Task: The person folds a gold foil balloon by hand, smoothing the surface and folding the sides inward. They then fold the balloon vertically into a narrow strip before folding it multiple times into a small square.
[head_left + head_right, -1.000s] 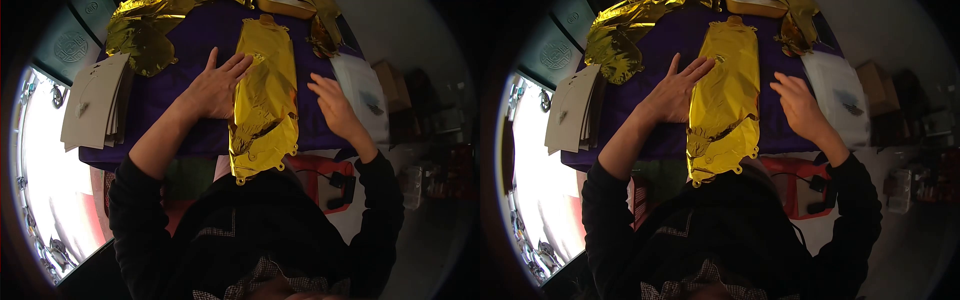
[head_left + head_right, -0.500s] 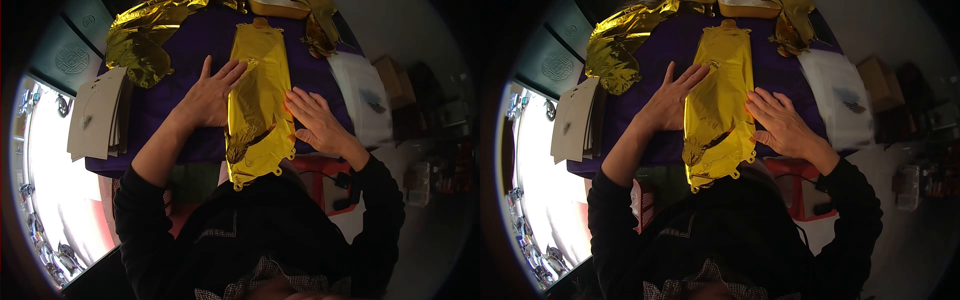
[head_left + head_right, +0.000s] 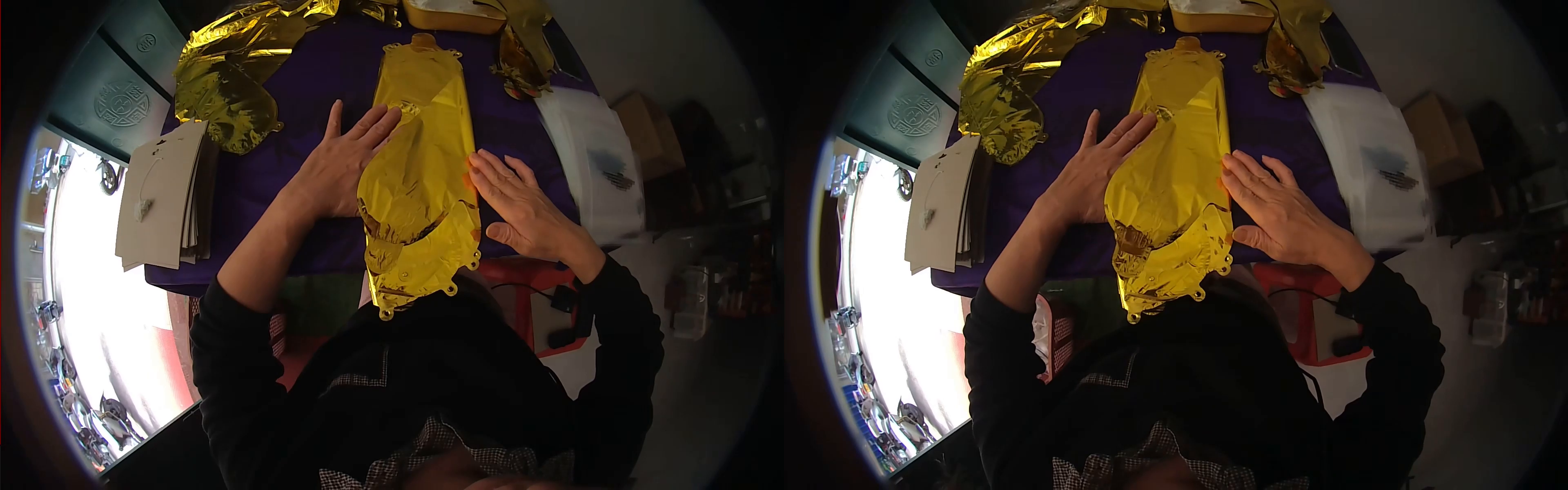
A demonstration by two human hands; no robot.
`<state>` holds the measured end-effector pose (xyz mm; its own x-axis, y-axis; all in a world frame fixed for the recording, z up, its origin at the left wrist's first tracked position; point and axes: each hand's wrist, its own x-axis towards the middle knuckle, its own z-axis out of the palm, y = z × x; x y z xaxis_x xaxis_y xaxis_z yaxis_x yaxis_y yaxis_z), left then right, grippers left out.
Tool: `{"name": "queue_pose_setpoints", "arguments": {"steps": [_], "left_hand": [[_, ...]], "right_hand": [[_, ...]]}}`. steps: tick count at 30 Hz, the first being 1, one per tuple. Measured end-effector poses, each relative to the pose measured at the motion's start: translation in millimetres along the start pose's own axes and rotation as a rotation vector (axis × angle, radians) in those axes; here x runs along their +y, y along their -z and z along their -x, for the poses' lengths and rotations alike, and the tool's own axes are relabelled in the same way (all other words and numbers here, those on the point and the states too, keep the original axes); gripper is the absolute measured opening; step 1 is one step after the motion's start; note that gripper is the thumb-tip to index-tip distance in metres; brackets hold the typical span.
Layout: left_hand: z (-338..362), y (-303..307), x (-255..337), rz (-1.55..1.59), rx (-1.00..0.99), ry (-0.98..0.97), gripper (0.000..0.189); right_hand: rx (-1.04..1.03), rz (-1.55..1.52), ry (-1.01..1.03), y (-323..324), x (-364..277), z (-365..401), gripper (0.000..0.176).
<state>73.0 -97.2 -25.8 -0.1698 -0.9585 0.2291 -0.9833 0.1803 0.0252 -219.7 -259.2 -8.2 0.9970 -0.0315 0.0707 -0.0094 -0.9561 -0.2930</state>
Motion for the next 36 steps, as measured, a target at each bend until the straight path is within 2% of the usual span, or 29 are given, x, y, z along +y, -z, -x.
{"name": "queue_pose_setpoints", "arguments": {"steps": [7, 29, 36], "left_hand": [[-0.6, -1.5, -0.5, -0.040, -0.003, -0.001, 0.086], [-2.8, 2.1, 2.0, -0.030, -0.044, 0.021, 0.090], [-0.8, 0.0, 0.8, -0.035, -0.031, 0.016, 0.088]], "right_hand": [[-0.023, 0.127, 0.046, -2.5, -0.2, -0.4, 0.095], [0.052, -0.050, 0.068, 4.2, -1.5, -10.2, 0.097], [-0.006, 0.069, 0.127, -5.8, -2.6, -10.4, 0.097]]}}
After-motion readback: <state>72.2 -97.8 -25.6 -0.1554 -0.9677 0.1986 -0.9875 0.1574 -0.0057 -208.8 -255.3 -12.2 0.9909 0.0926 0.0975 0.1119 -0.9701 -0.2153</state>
